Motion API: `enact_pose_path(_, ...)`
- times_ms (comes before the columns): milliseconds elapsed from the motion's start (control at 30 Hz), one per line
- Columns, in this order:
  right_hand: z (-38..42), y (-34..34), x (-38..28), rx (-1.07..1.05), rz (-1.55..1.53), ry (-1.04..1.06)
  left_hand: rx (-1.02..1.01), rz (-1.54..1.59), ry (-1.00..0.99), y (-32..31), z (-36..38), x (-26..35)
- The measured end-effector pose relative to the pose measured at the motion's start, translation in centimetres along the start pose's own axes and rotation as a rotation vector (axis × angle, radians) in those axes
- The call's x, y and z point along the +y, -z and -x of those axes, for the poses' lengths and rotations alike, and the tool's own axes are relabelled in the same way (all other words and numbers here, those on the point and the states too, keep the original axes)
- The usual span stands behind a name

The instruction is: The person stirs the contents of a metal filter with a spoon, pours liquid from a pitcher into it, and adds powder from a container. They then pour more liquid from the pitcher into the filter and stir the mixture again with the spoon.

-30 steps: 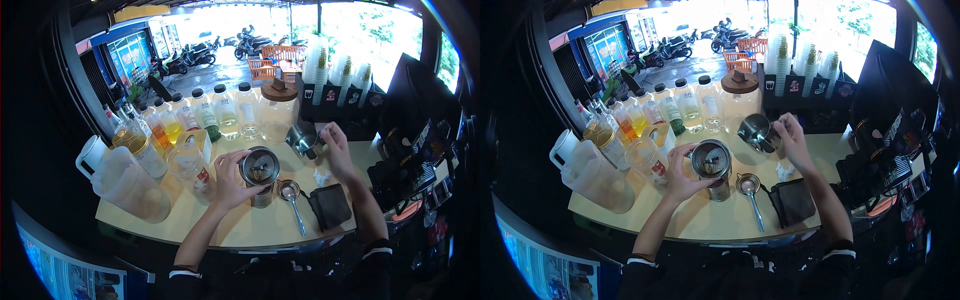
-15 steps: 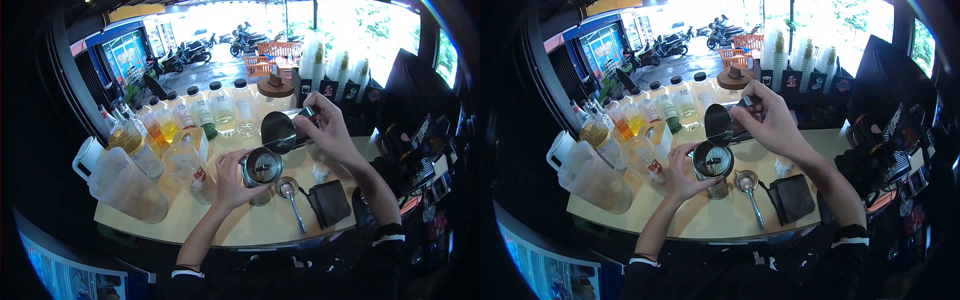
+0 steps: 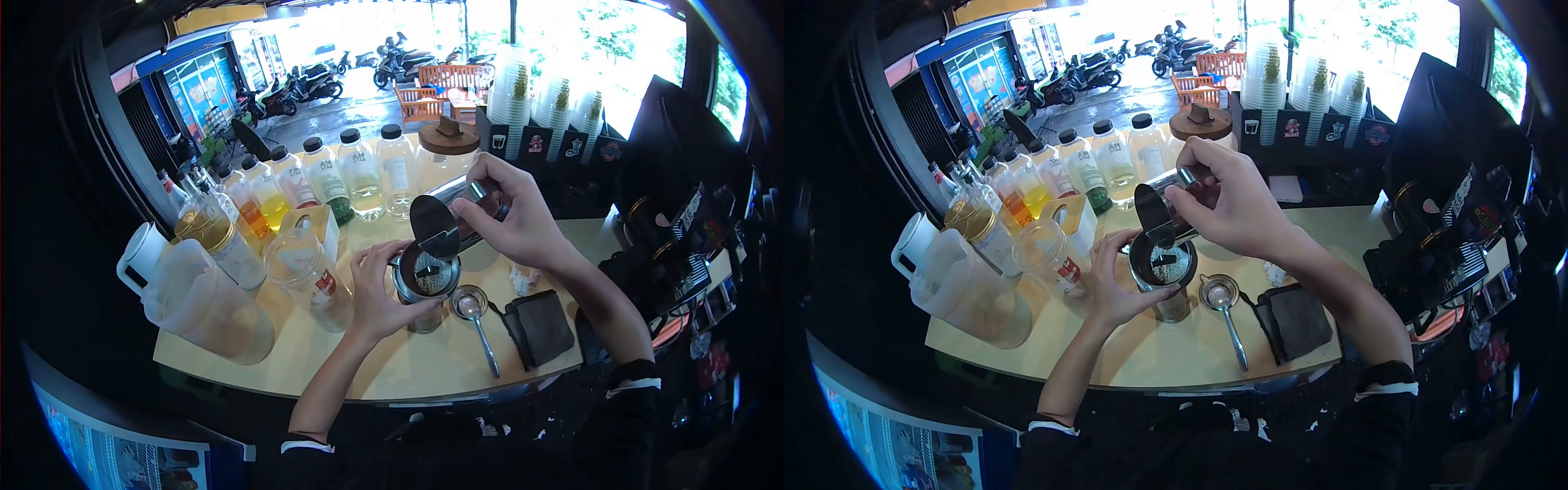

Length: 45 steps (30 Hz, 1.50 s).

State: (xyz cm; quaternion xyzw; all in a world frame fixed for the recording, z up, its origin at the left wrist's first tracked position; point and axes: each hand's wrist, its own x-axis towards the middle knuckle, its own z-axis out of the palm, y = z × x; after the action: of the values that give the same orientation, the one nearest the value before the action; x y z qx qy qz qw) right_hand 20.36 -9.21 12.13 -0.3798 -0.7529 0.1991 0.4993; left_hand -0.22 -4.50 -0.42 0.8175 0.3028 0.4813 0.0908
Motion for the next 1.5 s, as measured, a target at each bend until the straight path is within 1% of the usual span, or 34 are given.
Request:
enact_pose_path(100,0.0,-0.3,0.5,0.017,0.013,0.035,0.003,0.002,0.010,-0.1,0.0,0.0)
enact_pose_path(333,-0.2,-0.6,-0.1,0.007,0.012,0.041,-0.002,0.015,0.007,0.0,0.0,-0.1)
enact_pose_path(400,-0.1,-0.4,-0.5,-0.024,0.109,0.073,0.010,0.007,-0.002,-0.1,0.0,-0.2)
enact_pose_path(600,-0.2,-0.4,-0.8,-0.027,0.167,0.094,0.012,0.014,-0.012,-0.1,0.0,-0.2)
enact_pose_path(733,-0.3,-0.4,-0.7,-0.005,0.145,0.083,0.005,0.002,-0.015,-0.1,0.0,-0.2)
enact_pose_path(900,-0.5,-0.2,0.1,0.033,0.013,-0.010,-0.001,-0.044,-0.030,0.1,0.0,-0.2)
enact_pose_path(1033,-0.5,0.4,0.5,0.043,0.078,-0.016,-0.004,-0.040,-0.030,0.3,0.0,-0.1)
enact_pose_path(1100,-0.4,0.5,1.0,0.087,0.061,0.041,-0.007,-0.001,-0.020,0.4,0.1,-0.2)
enact_pose_path(1233,-0.2,1.0,0.5,0.063,0.137,0.008,-0.007,-0.016,-0.028,0.7,0.0,-0.1)
enact_pose_path(1500,-0.1,0.3,0.0,0.059,0.005,-0.005,-0.060,-0.102,-0.023,1.6,-0.8,0.9)
